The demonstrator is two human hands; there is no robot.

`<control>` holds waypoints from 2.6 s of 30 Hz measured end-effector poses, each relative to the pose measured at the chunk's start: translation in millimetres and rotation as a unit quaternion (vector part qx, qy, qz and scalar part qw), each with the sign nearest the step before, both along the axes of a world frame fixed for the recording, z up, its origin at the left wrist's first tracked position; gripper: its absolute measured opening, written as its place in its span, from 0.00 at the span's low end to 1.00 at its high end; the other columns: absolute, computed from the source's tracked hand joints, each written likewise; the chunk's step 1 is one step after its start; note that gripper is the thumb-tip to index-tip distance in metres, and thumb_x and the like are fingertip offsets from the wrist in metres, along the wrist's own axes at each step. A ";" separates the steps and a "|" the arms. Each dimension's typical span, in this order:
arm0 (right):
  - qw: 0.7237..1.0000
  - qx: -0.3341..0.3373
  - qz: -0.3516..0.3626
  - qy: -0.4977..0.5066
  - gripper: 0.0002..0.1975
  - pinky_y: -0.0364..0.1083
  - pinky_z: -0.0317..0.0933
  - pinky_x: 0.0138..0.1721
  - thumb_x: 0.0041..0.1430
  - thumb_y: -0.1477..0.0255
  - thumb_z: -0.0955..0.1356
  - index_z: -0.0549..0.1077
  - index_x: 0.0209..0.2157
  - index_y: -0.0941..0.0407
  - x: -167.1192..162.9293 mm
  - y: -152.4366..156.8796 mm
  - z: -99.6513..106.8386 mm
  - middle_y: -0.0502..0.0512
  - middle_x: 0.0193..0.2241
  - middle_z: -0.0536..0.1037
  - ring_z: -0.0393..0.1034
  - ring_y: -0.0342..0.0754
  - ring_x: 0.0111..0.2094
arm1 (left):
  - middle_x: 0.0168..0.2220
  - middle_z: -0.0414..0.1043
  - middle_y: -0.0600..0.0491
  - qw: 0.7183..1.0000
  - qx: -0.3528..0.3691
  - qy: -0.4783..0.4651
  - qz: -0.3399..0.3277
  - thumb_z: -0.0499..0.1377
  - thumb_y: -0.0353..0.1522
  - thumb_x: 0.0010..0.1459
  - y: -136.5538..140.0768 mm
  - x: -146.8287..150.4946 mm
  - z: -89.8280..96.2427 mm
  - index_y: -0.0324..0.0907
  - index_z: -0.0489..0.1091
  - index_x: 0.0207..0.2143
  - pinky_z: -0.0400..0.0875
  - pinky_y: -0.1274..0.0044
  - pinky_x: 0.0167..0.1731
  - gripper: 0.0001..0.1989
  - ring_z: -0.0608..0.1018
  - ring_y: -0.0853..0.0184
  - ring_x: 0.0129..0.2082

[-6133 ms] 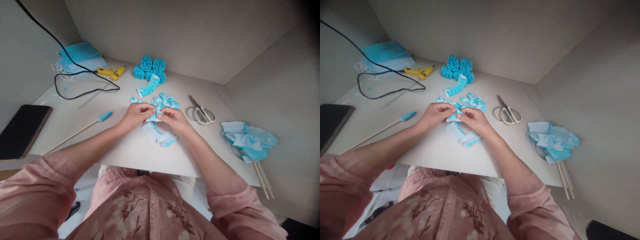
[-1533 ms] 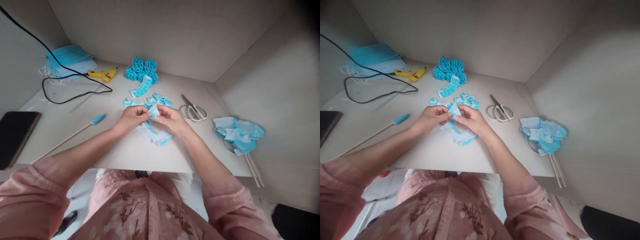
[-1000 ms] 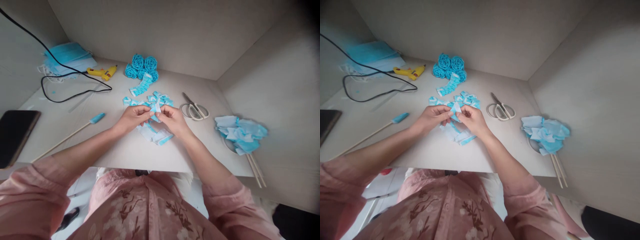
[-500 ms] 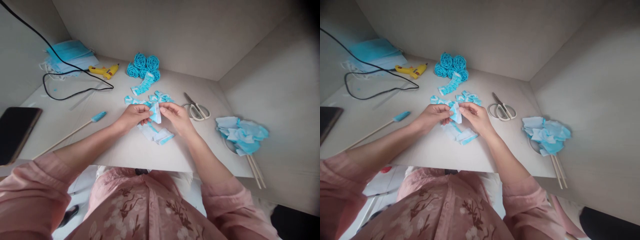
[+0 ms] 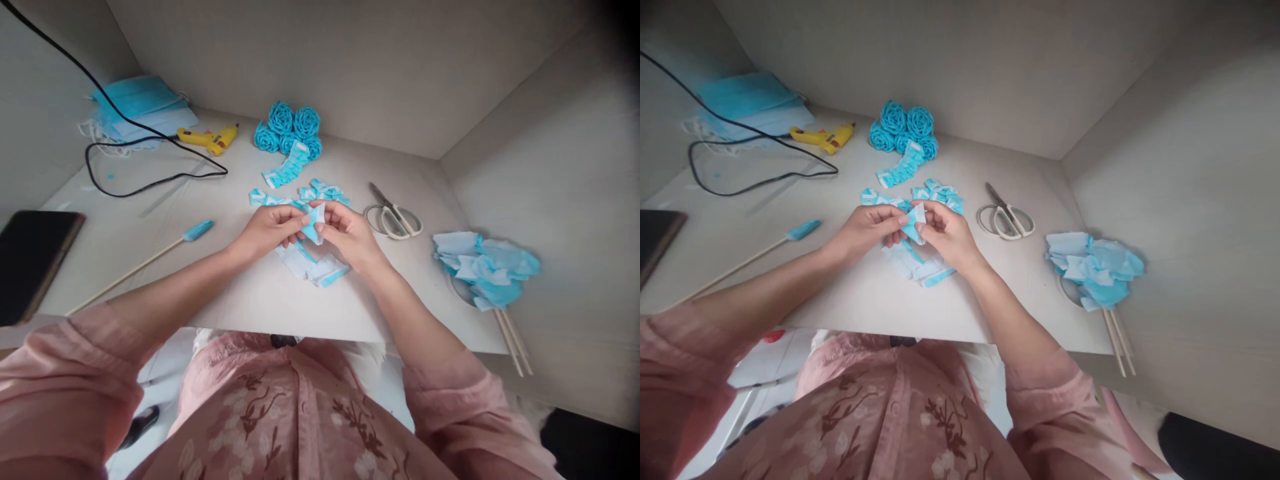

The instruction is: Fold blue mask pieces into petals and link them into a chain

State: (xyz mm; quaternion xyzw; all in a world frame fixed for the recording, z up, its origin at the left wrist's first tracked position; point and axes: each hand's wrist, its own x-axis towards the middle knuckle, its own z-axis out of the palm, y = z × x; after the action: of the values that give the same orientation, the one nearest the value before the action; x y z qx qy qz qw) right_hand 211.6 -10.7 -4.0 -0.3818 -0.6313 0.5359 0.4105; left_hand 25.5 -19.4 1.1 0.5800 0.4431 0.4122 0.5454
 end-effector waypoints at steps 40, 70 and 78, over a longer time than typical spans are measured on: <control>1.000 0.015 -0.009 0.011 0.21 0.49 0.68 0.47 0.53 0.61 0.74 0.73 0.48 0.53 1.7 0.0 -3.1 0.53 0.38 0.79 0.74 0.47 0.41 | 0.23 0.73 0.52 0.992 -0.078 -0.100 0.010 0.63 0.47 0.54 0.8 -0.4 1.3 0.37 0.71 0.29 0.65 0.81 0.19 0.20 0.72 0.73 0.19; 0.997 0.049 -0.060 0.001 0.17 0.45 0.63 0.36 0.49 0.57 0.76 0.77 0.37 0.53 -1.8 0.1 -3.6 0.47 0.27 0.73 0.66 0.42 0.30 | 0.17 0.66 0.58 1.000 -0.011 -0.003 0.002 0.64 0.37 0.52 -2.0 0.9 0.8 0.38 0.69 0.23 0.59 0.83 0.19 0.13 0.67 0.77 0.17; 0.995 0.060 -0.082 -0.003 0.17 0.44 0.60 0.33 0.48 0.57 0.76 0.75 0.31 0.54 -4.0 -1.9 -3.1 0.46 0.24 0.70 0.63 0.41 0.28 | 0.17 0.67 0.57 1.000 -0.017 -0.017 -0.004 0.64 0.38 0.52 -2.2 2.4 -1.4 0.38 0.69 0.23 0.60 0.83 0.19 0.13 0.67 0.76 0.17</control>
State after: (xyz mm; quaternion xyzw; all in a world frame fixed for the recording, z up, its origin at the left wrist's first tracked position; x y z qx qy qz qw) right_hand 207.6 -12.6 -7.2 -0.4085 -0.6301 0.4605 0.4732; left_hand 27.9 -21.6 -0.3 0.5650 0.4383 0.4125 0.5644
